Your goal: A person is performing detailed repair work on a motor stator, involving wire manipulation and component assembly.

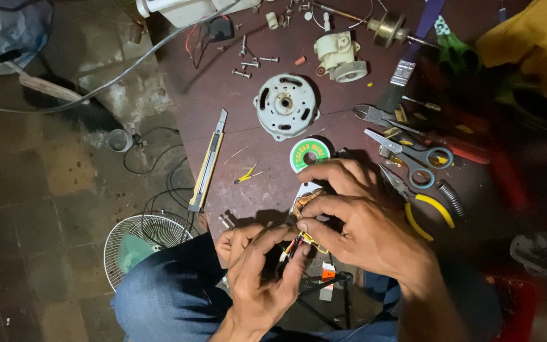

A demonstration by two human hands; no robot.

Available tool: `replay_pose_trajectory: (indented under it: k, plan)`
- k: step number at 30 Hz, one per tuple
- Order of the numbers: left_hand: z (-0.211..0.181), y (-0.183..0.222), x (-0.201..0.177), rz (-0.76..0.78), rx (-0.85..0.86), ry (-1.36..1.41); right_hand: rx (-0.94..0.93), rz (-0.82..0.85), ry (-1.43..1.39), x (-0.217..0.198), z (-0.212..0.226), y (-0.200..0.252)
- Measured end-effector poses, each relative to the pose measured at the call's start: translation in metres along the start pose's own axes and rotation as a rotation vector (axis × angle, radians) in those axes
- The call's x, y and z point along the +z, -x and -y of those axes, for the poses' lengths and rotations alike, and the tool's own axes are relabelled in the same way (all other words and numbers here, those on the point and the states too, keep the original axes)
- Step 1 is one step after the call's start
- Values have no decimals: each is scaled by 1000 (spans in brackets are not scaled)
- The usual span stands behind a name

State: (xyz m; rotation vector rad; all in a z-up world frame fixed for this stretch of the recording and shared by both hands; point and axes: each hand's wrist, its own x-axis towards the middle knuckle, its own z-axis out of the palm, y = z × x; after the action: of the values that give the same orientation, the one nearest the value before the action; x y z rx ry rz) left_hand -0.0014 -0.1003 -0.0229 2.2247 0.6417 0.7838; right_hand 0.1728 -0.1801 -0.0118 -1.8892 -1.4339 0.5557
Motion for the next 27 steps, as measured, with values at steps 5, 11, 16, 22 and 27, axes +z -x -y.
replay_pose_trajectory:
  k: [5, 11, 16, 22, 27]
  plan:
    - [3, 1, 2, -26, 33, -31, 22, 10, 57, 1, 8, -2]
    - [5, 4, 1, -17, 26, -29, 62, 20, 56, 4, 8, -3]
    - [8, 6, 2, 5, 6, -23, -62, -79, 46, 1, 6, 0]
    - [8, 4, 1, 24, -42, 150, -110, -24, -6, -8, 10, 8]
    - [6, 3, 1, 33, -37, 113, -124, -33, 48, -9, 16, 9]
